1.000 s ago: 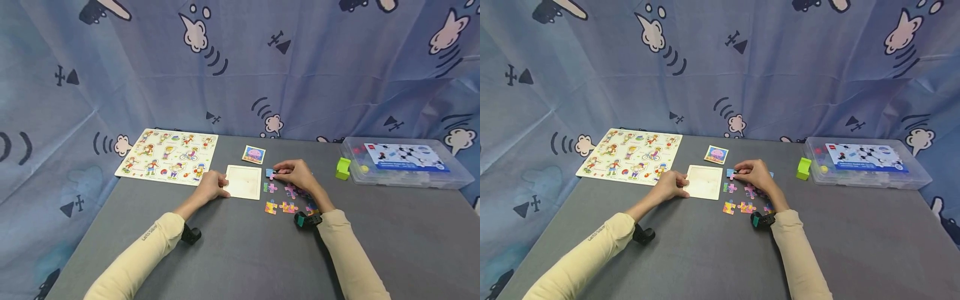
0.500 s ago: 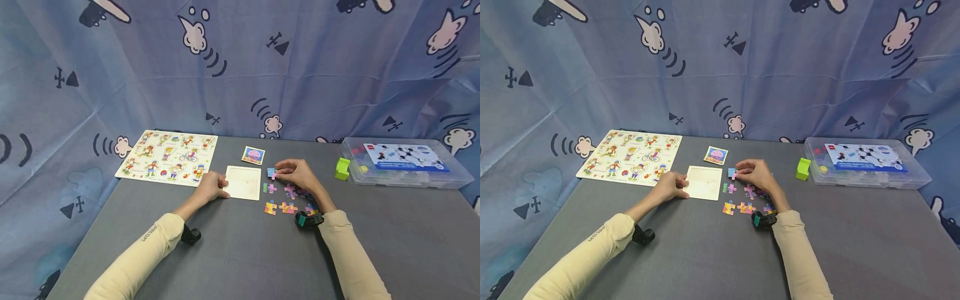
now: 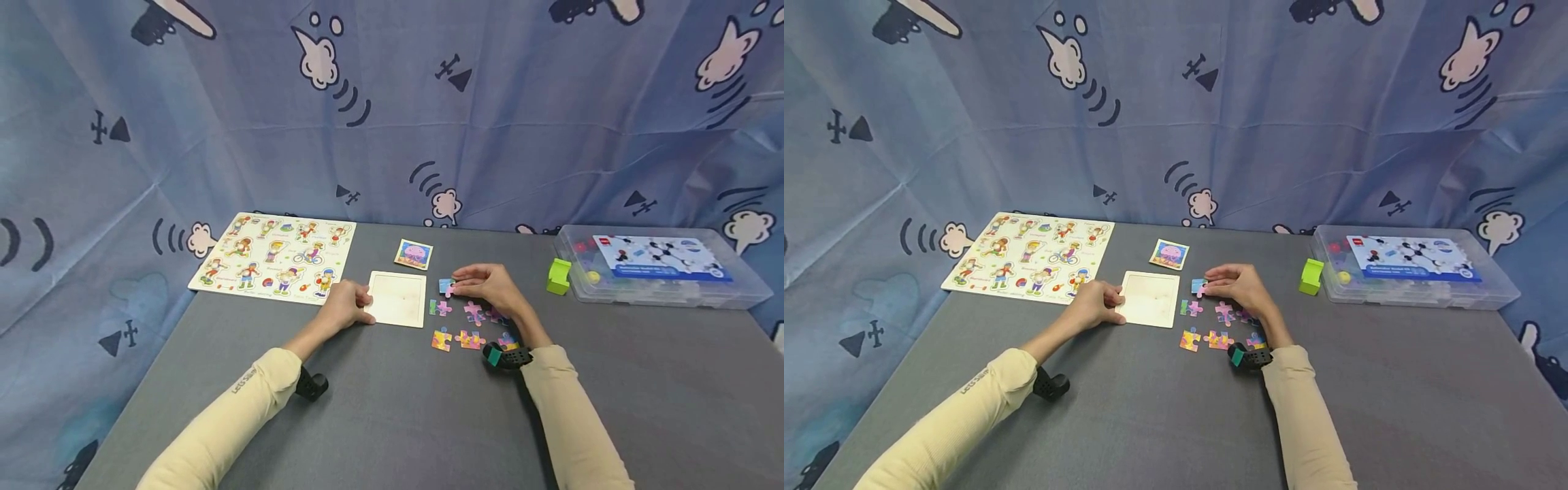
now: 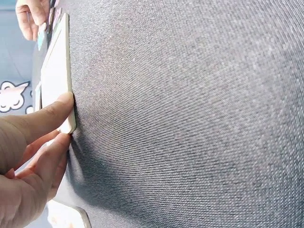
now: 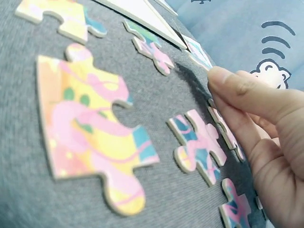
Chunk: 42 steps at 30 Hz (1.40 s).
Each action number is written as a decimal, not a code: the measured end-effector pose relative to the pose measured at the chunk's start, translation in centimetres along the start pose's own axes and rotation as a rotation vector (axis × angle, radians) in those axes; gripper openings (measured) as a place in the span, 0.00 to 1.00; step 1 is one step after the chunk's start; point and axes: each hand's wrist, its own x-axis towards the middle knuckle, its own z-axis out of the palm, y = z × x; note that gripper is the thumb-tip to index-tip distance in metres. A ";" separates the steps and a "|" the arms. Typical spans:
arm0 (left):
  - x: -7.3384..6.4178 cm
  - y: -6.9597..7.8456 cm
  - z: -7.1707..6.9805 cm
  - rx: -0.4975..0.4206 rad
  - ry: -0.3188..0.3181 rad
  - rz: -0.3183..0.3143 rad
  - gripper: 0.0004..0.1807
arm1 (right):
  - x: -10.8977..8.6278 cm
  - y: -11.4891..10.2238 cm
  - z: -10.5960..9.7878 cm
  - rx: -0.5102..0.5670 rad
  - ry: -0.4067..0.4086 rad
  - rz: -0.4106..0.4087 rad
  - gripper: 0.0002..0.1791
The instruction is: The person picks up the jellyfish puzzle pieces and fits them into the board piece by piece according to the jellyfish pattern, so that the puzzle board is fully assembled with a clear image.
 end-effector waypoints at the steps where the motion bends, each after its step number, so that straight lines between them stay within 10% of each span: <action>1: 0.0 0.0 0.0 -0.001 -0.001 -0.002 0.16 | 0.0 0.1 0.0 0.012 0.001 0.001 0.23; 42: 0.0 -0.1 0.3 0.017 0.013 0.004 0.14 | 2.1 -1.5 4.7 0.167 -0.026 -0.124 0.21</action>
